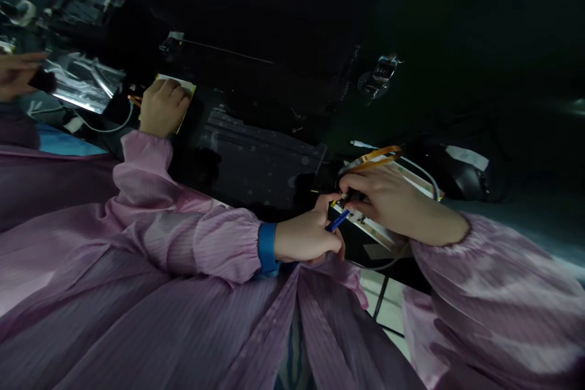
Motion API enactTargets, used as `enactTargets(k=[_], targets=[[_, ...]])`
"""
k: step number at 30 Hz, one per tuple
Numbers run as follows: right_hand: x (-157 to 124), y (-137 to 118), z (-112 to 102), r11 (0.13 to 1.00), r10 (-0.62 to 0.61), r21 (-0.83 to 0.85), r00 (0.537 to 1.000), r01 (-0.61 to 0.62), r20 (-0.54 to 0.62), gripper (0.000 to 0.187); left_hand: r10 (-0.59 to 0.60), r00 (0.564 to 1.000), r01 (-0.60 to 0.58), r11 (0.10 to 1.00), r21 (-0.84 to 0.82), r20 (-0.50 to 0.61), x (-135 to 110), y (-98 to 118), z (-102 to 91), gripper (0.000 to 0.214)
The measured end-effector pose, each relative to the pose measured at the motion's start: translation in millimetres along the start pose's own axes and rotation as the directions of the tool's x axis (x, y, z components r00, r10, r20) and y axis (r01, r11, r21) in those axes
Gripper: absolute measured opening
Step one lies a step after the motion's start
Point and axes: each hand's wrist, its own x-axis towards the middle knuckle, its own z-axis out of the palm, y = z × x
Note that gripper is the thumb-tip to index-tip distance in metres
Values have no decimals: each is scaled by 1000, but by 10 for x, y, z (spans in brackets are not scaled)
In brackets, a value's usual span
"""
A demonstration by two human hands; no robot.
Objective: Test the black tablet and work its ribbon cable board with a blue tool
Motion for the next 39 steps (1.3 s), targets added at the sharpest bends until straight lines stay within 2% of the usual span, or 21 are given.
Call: enactTargets(k=[9, 12, 14, 15, 16, 17, 19, 20, 21, 22, 24, 27, 29, 31, 33, 36, 39], targets=[[51, -8, -1, 999, -4, -33, 1000, 4, 12, 12, -76, 994, 94, 968, 234, -84, 22, 102, 12, 97], [-26, -36, -26, 1000, 4, 9, 999, -3, -36, 15, -68, 998, 68, 947, 315, -11, -76, 156, -30, 91], [-179, -68, -21, 996, 31, 84, 987, -18, -159, 17, -53, 995, 18, 919, 394, 80, -210, 204, -104, 77], [-279, -89, -2, 992, 72, 123, 965, -42, -251, 18, -36, 991, -26, 896, 444, 131, -297, 234, -160, 68], [-383, -112, 32, 984, 146, 154, 919, -95, -367, 17, -8, 983, -83, 867, 491, 182, -395, 269, -232, 60], [-481, -137, 81, 973, 225, 166, 839, -163, -495, 16, 27, 973, -149, 836, 529, 231, -499, 309, -318, 53], [-628, -187, 216, 931, 347, 167, 647, -324, -679, 17, 117, 948, -269, 793, 547, 297, -709, 408, -529, 43], [-668, -208, 293, 918, 358, 153, 601, -365, -715, 20, 161, 944, -298, 791, 535, 288, -805, 465, -648, 40], [-685, -225, 369, 913, 351, 127, 588, -388, -729, 24, 211, 943, -318, 801, 508, 257, -891, 525, -772, 39], [-684, -236, 438, 915, 328, 89, 601, -392, -729, 29, 274, 938, -343, 810, 476, 210, -961, 587, -897, 39], [-648, -246, 535, 917, 280, 1, 641, -399, -715, 36, 435, 894, -442, 807, 391, 112, -1053, 703, -1139, 38], [-580, -255, 570, 886, 251, -104, 657, -451, -711, 34, 646, 761, -608, 743, 279, -60, -1080, 827, -1457, 33], [-550, -269, 547, 861, 246, -158, 670, -483, -700, 32, 710, 672, -667, 704, 244, -212, -1053, 861, -1633, 28], [-529, -287, 516, 837, 237, -211, 683, -505, -691, 31, 709, 614, -674, 700, 236, -348, -1018, 854, -1782, 25], [-512, -299, 493, 816, 227, -254, 691, -520, -686, 35, 681, 602, -657, 719, 227, -416, -993, 816, -1910, 25], [-490, -301, 477, 809, 202, -287, 703, -512, -682, 44, 661, 626, -650, 735, 192, -413, -983, 752, -2072, 24], [-479, -292, 473, 817, 201, -285, 712, -501, -673, 44, 632, 705, -628, 767, 132, -321, -1001, 753, -2161, 22]])
